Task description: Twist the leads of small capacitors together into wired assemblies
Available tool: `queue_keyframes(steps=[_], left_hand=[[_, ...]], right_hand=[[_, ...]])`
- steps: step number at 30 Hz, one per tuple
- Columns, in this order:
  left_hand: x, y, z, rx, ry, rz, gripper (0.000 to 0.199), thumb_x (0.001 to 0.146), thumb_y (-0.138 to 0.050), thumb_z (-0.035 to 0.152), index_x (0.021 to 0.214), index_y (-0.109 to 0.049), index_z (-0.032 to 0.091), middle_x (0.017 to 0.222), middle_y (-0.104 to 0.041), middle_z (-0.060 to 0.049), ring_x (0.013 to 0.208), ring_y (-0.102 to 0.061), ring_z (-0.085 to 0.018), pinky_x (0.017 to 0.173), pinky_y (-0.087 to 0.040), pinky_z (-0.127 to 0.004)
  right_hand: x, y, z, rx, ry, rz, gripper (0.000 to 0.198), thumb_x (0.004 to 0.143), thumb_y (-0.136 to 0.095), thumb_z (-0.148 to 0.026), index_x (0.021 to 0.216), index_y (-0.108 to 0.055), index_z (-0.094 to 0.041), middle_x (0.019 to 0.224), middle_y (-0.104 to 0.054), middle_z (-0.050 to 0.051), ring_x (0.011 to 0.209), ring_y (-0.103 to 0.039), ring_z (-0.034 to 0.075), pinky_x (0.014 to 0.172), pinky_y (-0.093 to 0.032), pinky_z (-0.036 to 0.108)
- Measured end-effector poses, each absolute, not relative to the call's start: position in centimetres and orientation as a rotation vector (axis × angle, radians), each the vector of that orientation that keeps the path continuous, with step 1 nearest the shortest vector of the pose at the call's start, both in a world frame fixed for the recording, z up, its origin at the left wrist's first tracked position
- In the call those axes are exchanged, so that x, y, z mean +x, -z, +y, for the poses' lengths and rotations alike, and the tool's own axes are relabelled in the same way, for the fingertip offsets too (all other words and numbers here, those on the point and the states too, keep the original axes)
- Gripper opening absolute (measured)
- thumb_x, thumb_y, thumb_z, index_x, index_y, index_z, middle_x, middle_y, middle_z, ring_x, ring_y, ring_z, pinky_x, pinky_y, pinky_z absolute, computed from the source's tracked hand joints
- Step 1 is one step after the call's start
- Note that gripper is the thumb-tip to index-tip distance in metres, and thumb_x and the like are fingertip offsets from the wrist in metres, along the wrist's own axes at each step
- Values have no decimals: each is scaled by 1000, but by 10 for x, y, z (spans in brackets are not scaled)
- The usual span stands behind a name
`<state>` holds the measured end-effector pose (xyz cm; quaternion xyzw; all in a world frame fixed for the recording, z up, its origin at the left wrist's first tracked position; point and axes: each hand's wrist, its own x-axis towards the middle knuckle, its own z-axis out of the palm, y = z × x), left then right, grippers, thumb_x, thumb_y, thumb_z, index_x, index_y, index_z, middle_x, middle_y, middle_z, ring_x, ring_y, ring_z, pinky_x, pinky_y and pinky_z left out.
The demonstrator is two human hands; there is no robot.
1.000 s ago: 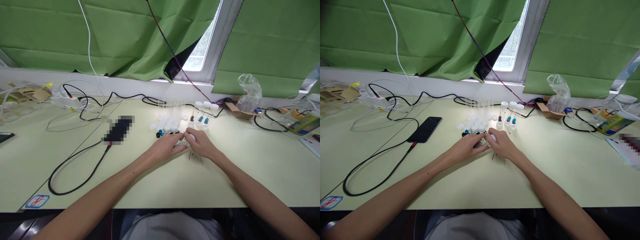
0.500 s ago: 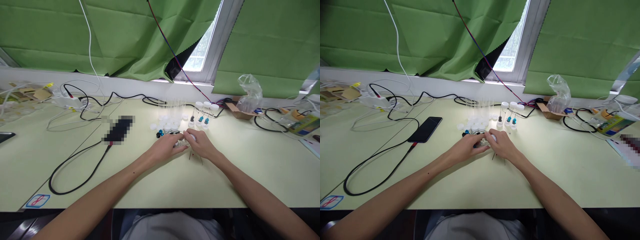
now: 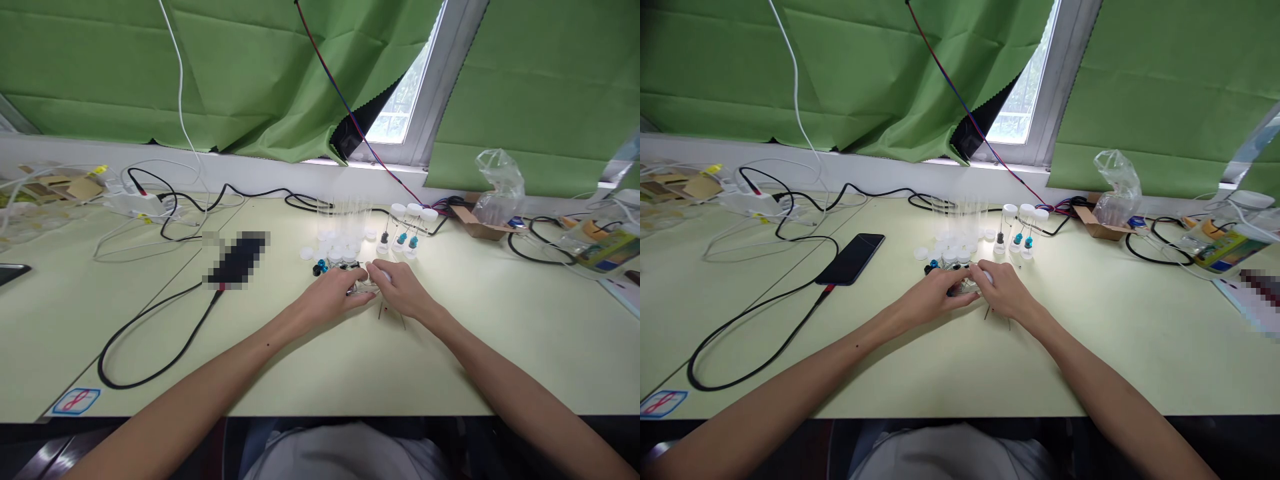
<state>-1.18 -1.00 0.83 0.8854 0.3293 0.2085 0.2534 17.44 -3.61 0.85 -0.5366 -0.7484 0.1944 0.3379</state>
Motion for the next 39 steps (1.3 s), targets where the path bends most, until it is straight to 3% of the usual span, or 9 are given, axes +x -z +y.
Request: queue_keyframes(steps=[9, 18, 22, 28, 39], left_hand=[[-10, -7, -10, 2511, -522, 921, 26, 92, -52, 44, 94, -63, 21, 59, -48, 4, 53, -40, -13, 55, -26, -27], [-9, -10, -12, 2392, -597, 902, 29, 91, -54, 43, 106, -65, 21, 56, -44, 6, 52, -37, -11, 54, -26, -26], [-9, -11, -12, 2321, -625, 892, 27, 90, -55, 43, 102, -66, 21, 56, -43, 6, 53, -37, -11, 54, -27, -26], [-7, -9, -14, 2214, -685, 892, 21, 88, -57, 41, 87, -62, 21, 57, -42, 6, 55, -37, -11, 55, -29, -26], [-7, -10, -13, 2233, -648, 877, 21, 87, -57, 40, 81, -57, 20, 58, -43, 6, 54, -37, -10, 55, -29, -26]], right_hand=[[173, -2, -35, -1386, -479, -1988, 44, 101, -35, -40, 66, -50, -19, 58, -48, -2, 57, -42, 13, 59, -32, 28], [172, -4, -36, -1360, -441, -1916, 42, 101, -35, -41, 67, -49, -19, 65, -54, 0, 61, -46, 14, 59, -33, 28], [172, -5, -37, -1354, -434, -1874, 40, 99, -39, -43, 67, -45, -20, 60, -47, -2, 57, -40, 13, 56, -33, 27], [172, -6, -37, -1348, -425, -1833, 32, 94, -50, -43, 70, -49, -21, 59, -51, -2, 55, -44, 13, 54, -36, 25], [172, -5, -38, -1324, -418, -1848, 34, 93, -50, -42, 66, -48, -20, 56, -48, -3, 53, -40, 11, 52, -34, 25]])
